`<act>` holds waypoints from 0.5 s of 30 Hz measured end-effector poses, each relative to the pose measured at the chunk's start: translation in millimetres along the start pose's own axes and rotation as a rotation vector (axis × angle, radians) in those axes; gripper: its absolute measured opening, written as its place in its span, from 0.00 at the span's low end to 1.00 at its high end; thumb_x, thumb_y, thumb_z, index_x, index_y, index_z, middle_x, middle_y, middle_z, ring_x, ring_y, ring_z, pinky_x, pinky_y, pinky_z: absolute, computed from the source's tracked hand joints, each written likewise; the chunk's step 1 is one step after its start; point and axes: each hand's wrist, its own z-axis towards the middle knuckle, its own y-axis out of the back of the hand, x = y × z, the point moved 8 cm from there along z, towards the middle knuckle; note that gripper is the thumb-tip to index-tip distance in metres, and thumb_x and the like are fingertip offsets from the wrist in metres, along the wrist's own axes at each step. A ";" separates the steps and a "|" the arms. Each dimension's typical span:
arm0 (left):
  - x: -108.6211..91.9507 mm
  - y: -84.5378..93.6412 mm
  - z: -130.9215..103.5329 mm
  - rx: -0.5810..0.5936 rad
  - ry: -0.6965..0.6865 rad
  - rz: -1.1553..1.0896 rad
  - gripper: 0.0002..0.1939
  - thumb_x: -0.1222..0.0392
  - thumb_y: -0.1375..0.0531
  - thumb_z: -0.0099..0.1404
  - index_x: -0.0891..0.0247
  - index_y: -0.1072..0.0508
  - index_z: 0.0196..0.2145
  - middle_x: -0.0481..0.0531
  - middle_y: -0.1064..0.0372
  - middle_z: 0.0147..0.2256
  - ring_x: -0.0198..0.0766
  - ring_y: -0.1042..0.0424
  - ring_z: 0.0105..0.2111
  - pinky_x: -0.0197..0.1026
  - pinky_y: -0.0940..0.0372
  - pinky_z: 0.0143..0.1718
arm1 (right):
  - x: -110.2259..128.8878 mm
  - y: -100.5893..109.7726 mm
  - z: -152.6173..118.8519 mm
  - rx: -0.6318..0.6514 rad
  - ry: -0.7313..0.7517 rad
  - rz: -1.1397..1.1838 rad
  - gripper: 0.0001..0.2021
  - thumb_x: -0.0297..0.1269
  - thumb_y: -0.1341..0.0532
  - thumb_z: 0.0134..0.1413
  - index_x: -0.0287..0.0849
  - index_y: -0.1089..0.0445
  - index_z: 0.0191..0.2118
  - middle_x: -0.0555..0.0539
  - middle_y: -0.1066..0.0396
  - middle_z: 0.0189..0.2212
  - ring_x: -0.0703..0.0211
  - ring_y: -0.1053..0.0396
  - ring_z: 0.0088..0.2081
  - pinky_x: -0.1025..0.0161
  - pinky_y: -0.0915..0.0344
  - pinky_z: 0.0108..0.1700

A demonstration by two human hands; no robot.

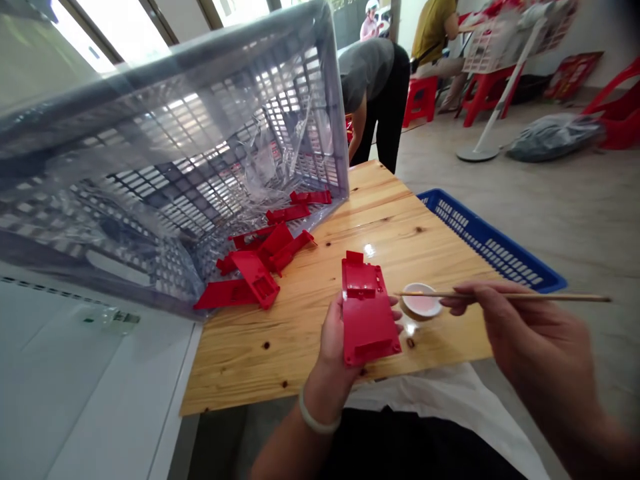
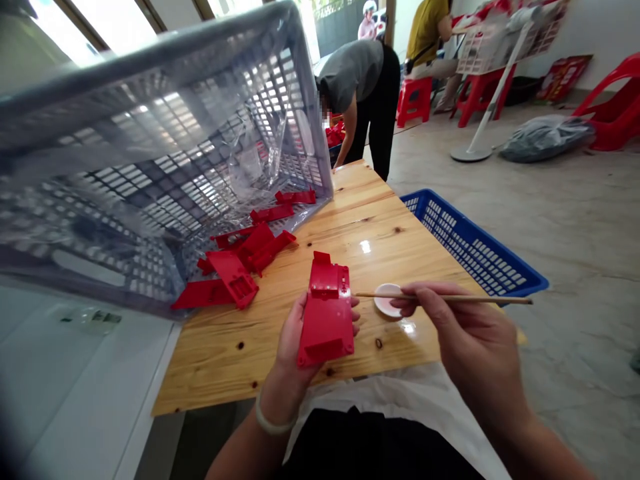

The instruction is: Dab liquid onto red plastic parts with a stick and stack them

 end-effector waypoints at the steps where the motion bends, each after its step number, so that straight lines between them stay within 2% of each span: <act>1: 3.2 -3.9 -1.6 0.015 0.013 0.000 0.39 0.44 0.60 0.77 0.79 0.19 0.45 0.71 0.20 0.37 0.49 0.20 0.32 0.46 0.27 0.37 | 3.4 -8.0 -3.0 0.025 0.010 0.023 0.11 0.48 0.30 0.64 0.46 0.17 0.40 0.47 0.17 0.34 0.54 0.18 0.34 0.57 0.19 0.43; 6: 9.1 -14.2 -6.9 0.028 0.024 -0.007 0.39 0.42 0.59 0.77 0.75 0.17 0.42 0.69 0.19 0.35 0.49 0.21 0.31 0.47 0.27 0.37 | 10.0 -33.8 -8.0 0.112 0.069 0.089 0.06 0.45 0.30 0.64 0.50 0.17 0.40 0.49 0.16 0.34 0.56 0.18 0.32 0.62 0.18 0.36; 11: 5.5 -17.8 -10.7 -0.018 -0.019 0.007 0.37 0.42 0.57 0.77 0.73 0.16 0.39 0.67 0.18 0.37 0.48 0.21 0.32 0.47 0.25 0.37 | 9.9 -36.4 -6.0 0.119 0.075 0.067 0.08 0.45 0.30 0.65 0.48 0.17 0.40 0.48 0.16 0.33 0.56 0.18 0.31 0.61 0.18 0.35; 15: 5.0 -19.3 -11.7 -0.044 -0.022 -0.012 0.39 0.44 0.60 0.78 0.73 0.17 0.37 0.67 0.19 0.35 0.48 0.20 0.31 0.47 0.25 0.35 | 11.1 -36.5 -6.2 0.137 0.089 0.068 0.07 0.42 0.30 0.64 0.45 0.17 0.40 0.47 0.16 0.34 0.56 0.18 0.31 0.62 0.19 0.35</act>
